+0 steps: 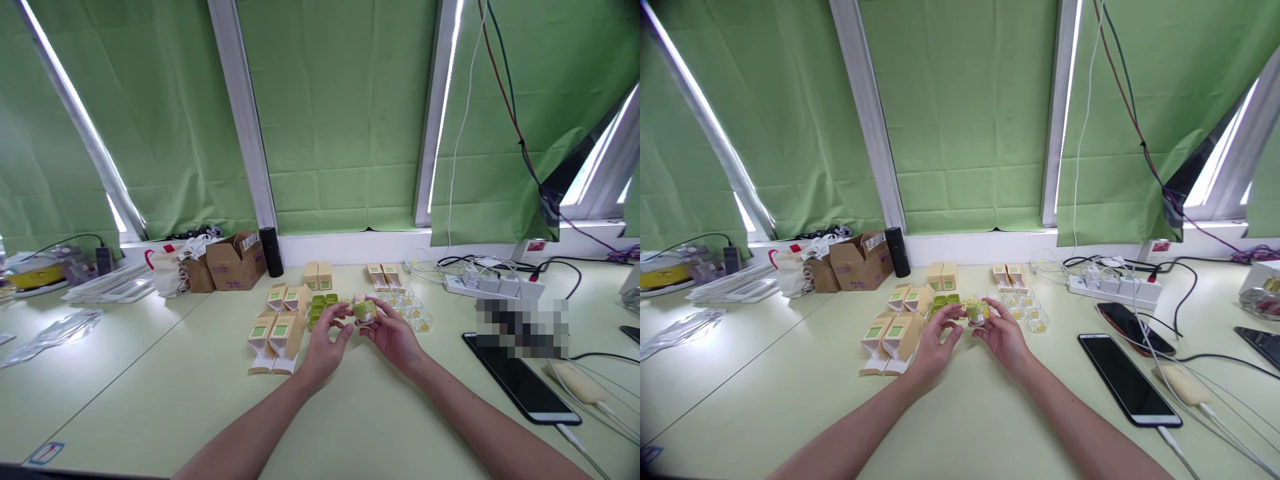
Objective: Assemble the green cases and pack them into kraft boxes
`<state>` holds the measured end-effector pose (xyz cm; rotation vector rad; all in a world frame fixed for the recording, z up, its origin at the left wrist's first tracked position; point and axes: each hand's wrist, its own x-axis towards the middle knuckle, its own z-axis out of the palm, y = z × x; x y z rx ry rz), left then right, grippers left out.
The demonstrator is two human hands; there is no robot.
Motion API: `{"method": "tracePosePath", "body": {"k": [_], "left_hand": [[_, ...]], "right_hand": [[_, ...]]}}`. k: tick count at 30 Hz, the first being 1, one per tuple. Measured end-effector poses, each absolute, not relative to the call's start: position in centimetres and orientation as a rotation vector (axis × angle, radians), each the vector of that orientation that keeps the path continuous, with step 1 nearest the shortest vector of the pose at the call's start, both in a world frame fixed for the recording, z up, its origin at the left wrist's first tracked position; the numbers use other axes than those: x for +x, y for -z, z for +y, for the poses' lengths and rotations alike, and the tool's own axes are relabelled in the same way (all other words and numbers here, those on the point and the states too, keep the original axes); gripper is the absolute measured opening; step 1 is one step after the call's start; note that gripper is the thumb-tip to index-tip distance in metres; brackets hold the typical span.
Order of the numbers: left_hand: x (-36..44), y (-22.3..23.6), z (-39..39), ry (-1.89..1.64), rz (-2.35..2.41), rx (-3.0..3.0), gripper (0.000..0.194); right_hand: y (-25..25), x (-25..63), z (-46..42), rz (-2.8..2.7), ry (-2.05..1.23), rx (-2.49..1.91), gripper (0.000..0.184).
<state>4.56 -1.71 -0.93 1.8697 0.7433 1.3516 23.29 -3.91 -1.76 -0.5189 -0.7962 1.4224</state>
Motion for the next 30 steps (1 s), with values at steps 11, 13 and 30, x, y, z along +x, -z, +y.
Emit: {"method": "tracePosePath", "body": {"k": [11, 13, 30], "left_hand": [[4.7, 1.0, -1.6, -1.280, 0.768, 1.739, 0.059], [4.6, 0.9, -1.6, -1.265, 0.771, 1.740, 0.059], [4.1, 0.2, -2.9, -1.119, 0.969, 2.164, 0.042]], "right_hand": [[2.0, 23.2, -4.0, -0.974, -1.212, -0.619, 0.070], [2.5, 23.2, -3.7, -1.021, -1.183, -0.638, 0.074], [0.4, 27.7, -0.6, -1.862, 0.143, -1.698, 0.031]]}}
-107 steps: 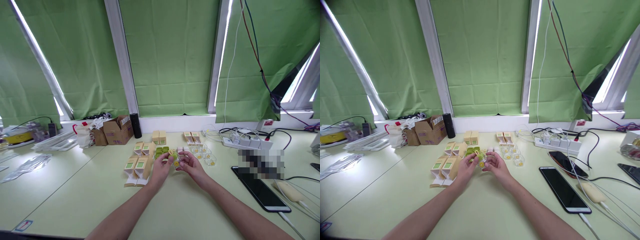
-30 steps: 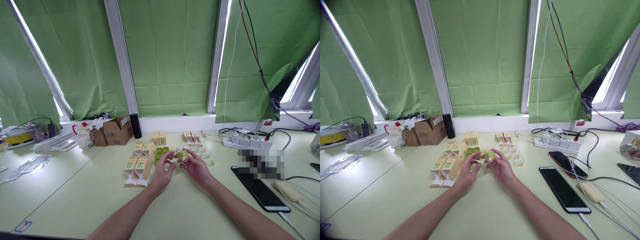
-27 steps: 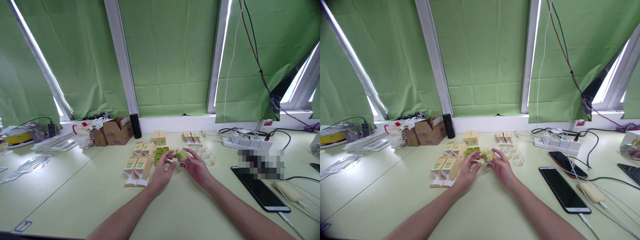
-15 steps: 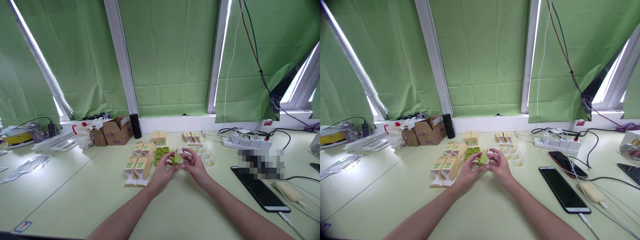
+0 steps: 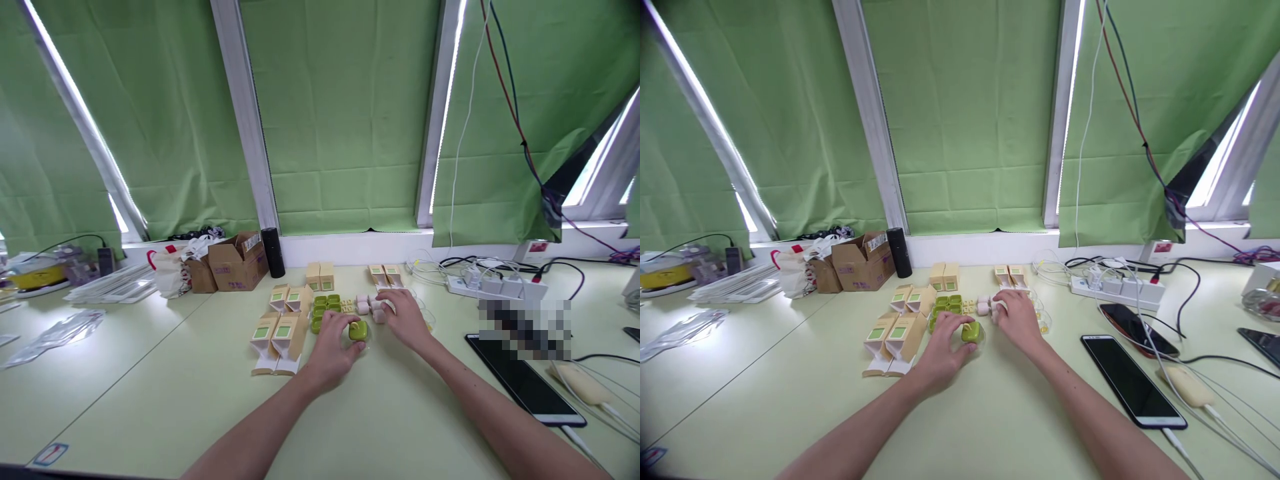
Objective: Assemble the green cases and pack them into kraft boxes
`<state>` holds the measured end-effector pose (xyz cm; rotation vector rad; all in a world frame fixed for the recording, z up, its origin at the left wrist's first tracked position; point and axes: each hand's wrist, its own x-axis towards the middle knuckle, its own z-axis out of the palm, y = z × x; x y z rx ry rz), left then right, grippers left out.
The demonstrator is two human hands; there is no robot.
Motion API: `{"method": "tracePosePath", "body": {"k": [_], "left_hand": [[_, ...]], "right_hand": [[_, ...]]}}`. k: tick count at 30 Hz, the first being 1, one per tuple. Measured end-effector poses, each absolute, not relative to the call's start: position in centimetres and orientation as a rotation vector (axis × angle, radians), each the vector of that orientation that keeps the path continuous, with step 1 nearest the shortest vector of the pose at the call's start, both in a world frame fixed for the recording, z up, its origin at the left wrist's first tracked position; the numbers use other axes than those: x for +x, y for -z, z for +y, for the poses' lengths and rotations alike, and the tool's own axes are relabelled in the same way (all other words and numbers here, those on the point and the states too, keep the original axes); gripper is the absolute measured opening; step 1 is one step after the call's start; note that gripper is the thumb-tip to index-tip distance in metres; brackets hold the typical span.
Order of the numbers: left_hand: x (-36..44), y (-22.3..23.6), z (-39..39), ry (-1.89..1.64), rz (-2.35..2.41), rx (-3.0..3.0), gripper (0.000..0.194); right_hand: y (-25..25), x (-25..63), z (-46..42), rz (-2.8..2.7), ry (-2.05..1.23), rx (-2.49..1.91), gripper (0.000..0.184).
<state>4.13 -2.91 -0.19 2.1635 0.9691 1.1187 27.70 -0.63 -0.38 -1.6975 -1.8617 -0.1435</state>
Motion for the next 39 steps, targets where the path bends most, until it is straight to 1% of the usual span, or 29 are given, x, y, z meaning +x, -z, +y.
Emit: {"method": "tracePosePath", "body": {"k": [4, 8, 15, 21, 24, 28, 30, 35, 39], "left_hand": [[4.4, 0.1, -3.1, -0.988, 1.002, 2.241, 0.036], [4.7, 0.1, -3.2, -0.888, 1.039, 2.280, 0.038], [4.9, 0.1, -3.3, -0.801, 1.064, 2.352, 0.038], [5.0, -0.1, -3.5, -0.779, 1.085, 2.407, 0.040], [4.9, 0.0, -3.5, -0.830, 1.087, 2.400, 0.039], [4.6, 0.3, -3.2, -0.996, 1.032, 2.354, 0.029], [4.4, 0.4, -3.0, -1.083, 1.017, 2.316, 0.028], [4.2, 0.3, -2.7, -1.244, 1.015, 2.163, 0.030], [4.3, 0.1, -2.5, -1.298, 1.033, 1.998, 0.036]], "right_hand": [[-1.2, 28.8, 1.6, -1.959, 0.198, -1.833, 0.034], [-1.9, 29.0, 3.6, -2.101, 0.223, -1.916, 0.032], [-1.8, 28.3, 6.6, -2.201, 0.227, -2.077, 0.053], [-1.2, 28.2, 7.6, -2.202, 0.218, -2.140, 0.053], [-1.0, 28.1, 7.5, -2.195, 0.255, -2.090, 0.051], [-1.4, 28.1, 7.1, -2.145, 0.355, -1.980, 0.048], [-1.7, 28.0, 6.6, -2.108, 0.411, -1.921, 0.046], [-2.1, 27.2, 4.6, -2.024, 0.538, -1.799, 0.040], [-1.9, 25.9, 1.9, -2.038, 0.615, -1.675, 0.038]]}}
